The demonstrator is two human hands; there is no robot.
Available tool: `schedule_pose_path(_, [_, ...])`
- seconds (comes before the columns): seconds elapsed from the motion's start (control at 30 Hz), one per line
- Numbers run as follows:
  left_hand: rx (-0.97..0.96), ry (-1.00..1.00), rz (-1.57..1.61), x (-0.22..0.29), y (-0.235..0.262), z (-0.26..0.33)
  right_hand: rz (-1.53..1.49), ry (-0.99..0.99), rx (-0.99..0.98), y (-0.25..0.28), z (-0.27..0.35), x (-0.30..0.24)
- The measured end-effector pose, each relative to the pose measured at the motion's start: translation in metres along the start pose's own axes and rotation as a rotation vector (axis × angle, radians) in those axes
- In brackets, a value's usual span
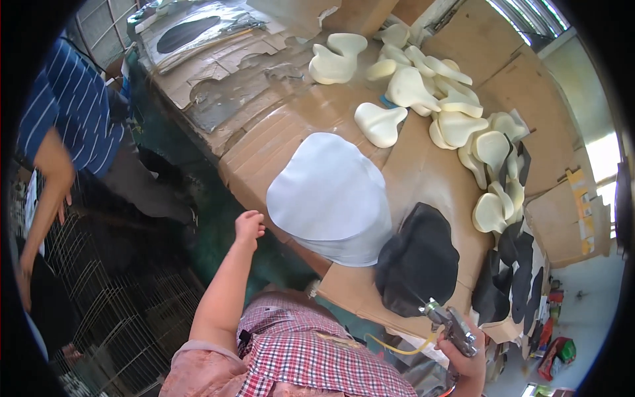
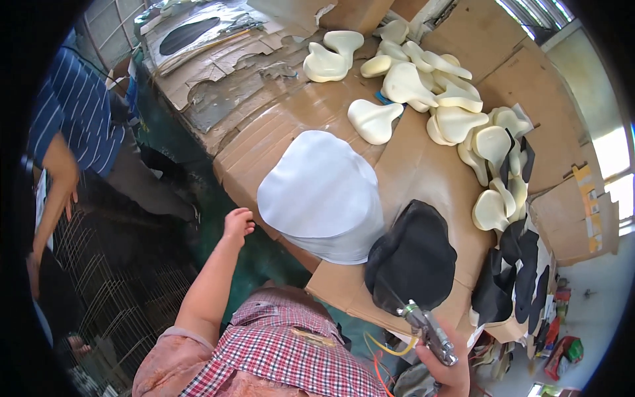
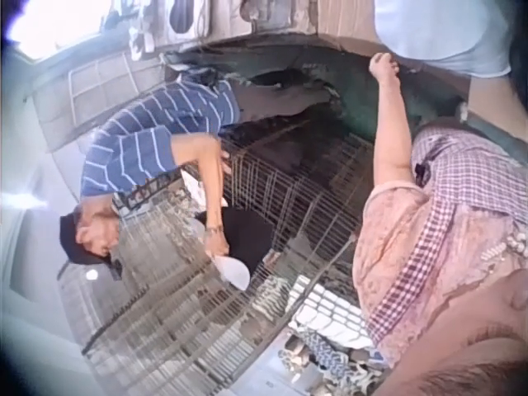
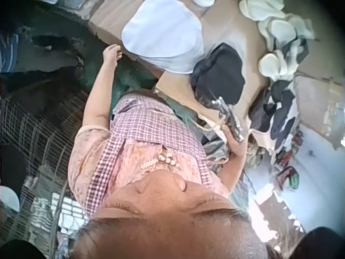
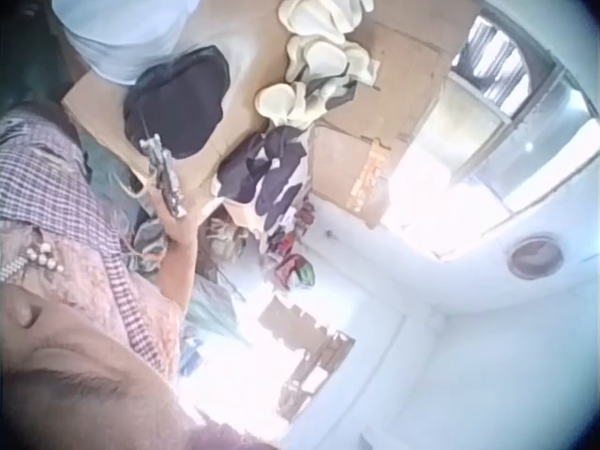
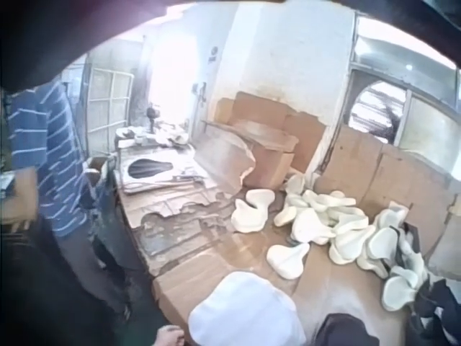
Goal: Applying adhesive to bicycle seat covers using a spray gun and handing them to a coworker in a manufacturing facility.
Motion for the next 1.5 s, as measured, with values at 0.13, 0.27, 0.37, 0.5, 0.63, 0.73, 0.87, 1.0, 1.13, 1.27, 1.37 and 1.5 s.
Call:
schedule_pose_path(0.13, [0.042,0.004,-0.164,-0.014,-0.029,0.001,-0.188,0.143,0.048,-0.014,-0.026,-0.029])
schedule_pose_path(0.27, [0.078,-0.108,-0.328,-0.012,-0.034,-0.005,-0.188,0.154,0.002,-0.012,-0.037,-0.027])
schedule_pose_path(0.37, [0.143,-0.135,-0.444,-0.010,-0.030,-0.007,0.008,0.128,-0.174,-0.008,-0.026,-0.017])
schedule_pose_path(0.5, [0.225,-0.348,-0.744,0.014,-0.039,0.010,-0.133,0.114,-0.053,-0.008,-0.034,-0.009])
schedule_pose_path(0.63, [0.240,-0.320,-0.561,0.004,-0.034,-0.001,-0.097,0.319,-0.160,-0.022,-0.042,-0.028])
schedule_pose_path(0.73, [0.041,-0.079,-0.138,-0.003,-0.046,0.009,0.176,0.313,-0.260,-0.020,-0.029,-0.022])
schedule_pose_path(0.87, [-0.025,-0.023,0.163,-0.005,-0.049,0.011,-0.206,0.108,0.142,0.009,-0.026,-0.004])
schedule_pose_path(1.0, [-0.039,0.034,0.248,-0.008,-0.053,0.010,-0.069,0.130,-0.089,0.008,-0.019,-0.004])
schedule_pose_path(1.13, [-0.065,-0.001,0.169,-0.004,-0.062,0.017,-0.175,0.137,0.035,-0.004,-0.037,-0.008])
schedule_pose_path(1.27, [-0.070,-0.013,0.148,-0.007,-0.067,0.017,-0.283,0.169,0.076,-0.012,-0.050,-0.020])
schedule_pose_path(1.37, [-0.041,-0.014,0.117,-0.008,-0.066,0.015,-0.157,0.146,-0.194,-0.022,-0.033,-0.010])
schedule_pose_path(1.5, [-0.084,-0.031,0.096,-0.009,-0.068,0.011,-0.097,0.153,0.036,-0.003,-0.012,0.001])
Point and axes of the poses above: each hand's wrist, its own z-axis away from the middle knuckle, its own y-axis out of the back of the hand, x = y × z, the point moved 7 cm from there along -z, towards the middle knuckle, and after that the axes turned 3 degrees about x, right-handed, at the moved point
